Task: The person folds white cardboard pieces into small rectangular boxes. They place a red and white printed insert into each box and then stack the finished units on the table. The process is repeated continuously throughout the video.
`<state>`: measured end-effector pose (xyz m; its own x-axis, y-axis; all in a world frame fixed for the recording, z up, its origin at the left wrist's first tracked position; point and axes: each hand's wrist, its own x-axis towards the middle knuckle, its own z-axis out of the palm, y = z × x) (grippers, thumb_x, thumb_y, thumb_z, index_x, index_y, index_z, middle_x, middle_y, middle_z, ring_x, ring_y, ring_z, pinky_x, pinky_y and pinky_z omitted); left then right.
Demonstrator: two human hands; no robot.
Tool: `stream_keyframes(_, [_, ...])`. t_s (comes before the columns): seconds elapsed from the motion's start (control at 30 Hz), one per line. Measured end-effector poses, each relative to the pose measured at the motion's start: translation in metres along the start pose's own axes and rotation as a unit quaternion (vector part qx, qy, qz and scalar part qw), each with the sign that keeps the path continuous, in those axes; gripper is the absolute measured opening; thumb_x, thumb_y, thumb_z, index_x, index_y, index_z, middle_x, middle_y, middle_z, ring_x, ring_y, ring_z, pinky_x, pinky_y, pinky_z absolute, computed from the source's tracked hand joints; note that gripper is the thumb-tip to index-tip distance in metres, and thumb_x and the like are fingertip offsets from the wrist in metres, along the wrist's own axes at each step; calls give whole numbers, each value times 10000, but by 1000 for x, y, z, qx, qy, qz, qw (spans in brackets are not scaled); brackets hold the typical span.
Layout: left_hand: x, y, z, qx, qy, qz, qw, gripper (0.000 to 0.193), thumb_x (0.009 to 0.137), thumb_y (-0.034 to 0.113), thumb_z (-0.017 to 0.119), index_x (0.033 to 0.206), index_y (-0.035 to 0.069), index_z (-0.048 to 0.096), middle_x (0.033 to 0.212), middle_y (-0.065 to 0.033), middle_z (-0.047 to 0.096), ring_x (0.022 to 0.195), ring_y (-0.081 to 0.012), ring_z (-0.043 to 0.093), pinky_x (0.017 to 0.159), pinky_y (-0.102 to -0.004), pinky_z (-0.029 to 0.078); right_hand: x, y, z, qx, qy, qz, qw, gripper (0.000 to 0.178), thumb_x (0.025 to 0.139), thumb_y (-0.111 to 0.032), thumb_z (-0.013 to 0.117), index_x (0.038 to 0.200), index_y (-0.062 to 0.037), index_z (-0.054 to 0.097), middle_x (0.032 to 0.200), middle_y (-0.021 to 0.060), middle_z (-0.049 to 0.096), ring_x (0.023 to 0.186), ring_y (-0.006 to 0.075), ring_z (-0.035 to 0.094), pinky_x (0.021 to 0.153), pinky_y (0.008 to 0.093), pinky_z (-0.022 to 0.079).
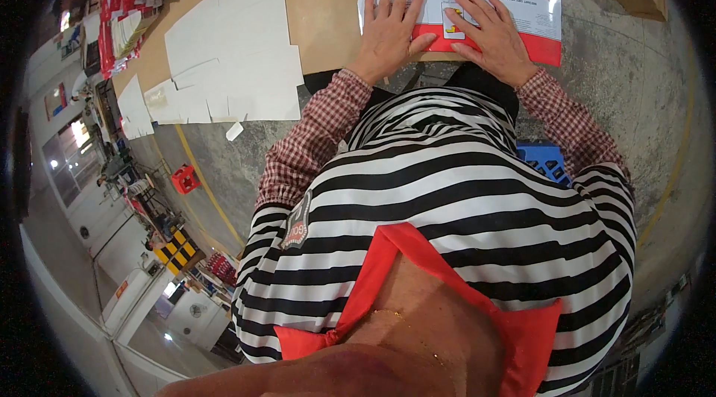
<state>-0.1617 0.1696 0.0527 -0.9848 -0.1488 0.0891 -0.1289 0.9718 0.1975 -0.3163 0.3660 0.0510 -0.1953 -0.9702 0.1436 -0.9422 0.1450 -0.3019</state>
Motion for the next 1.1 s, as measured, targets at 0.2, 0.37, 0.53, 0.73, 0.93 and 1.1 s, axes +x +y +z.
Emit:
stream_keyframes(0.2, [8, -7, 4, -60, 36, -32, 997, 601, 967, 409, 532, 1508, 197, 380, 1584, -129, 294, 1458, -407, 228, 1159, -581, 174, -8, 16, -23, 16, 90, 90, 992, 554, 909, -261, 665, 1428, -151, 509, 1515, 127, 411, 1423, 299, 339, 1186, 483, 232])
stream_keyframes(0.37, [8, 1, 10, -182, 103, -122, 970, 641, 910, 92, 530, 1519, 119, 332, 1561, -167, 320, 1443, -414, 263, 1174, -566, 165, -97, 71, -22, 699, 367, 399, 466, 602, 975, -210, 627, 1462, 17, 354, 1475, 157, 432, 1323, 269, 475, 1108, 423, 392])
stream_keyframes(0.53, [33, 39, 33, -268, 166, -190, 930, 672, 910, 60, 470, 1543, 54, 241, 1579, -265, 189, 1448, -488, 179, 1178, -574, 118, 19, -34, -8, 704, 276, 309, 577, 653, 964, -88, 619, 1506, -19, 263, 1435, 95, 431, 1265, 179, 481, 1060, 355, 408])
stream_keyframes(0.73, [-10, 4, -42, -266, 297, -208, 893, 739, 926, 168, 604, 1541, 19, 223, 1601, -297, 78, 1480, -489, 42, 1188, -554, 66, 155, 112, -8, 576, 250, 193, 754, 498, 989, -121, 545, 1442, -14, 366, 1360, 95, 513, 1203, 183, 534, 1009, 343, 456])
stream_keyframes(0.93, [-159, -69, -58, -4, 193, -391, 900, 769, 892, 364, 689, 1492, 35, 340, 1542, -265, 265, 1431, -475, 206, 1142, -579, 180, 298, 213, -85, 565, -114, 175, 798, 621, 933, -132, 617, 1488, -19, 363, 1292, 115, 605, 1050, 133, 623, 919, 292, 520])
stream_keyframes(1.1, [-202, -68, -63, 53, 61, -428, 900, 1007, 739, 592, 755, 1494, 62, 350, 1508, -229, 326, 1380, -470, 282, 1095, -607, 227, 396, 250, -84, 459, -233, 167, 841, 729, 808, -23, 671, 1480, -26, 389, 1217, 124, 660, 996, 141, 666, 871, 288, 555])
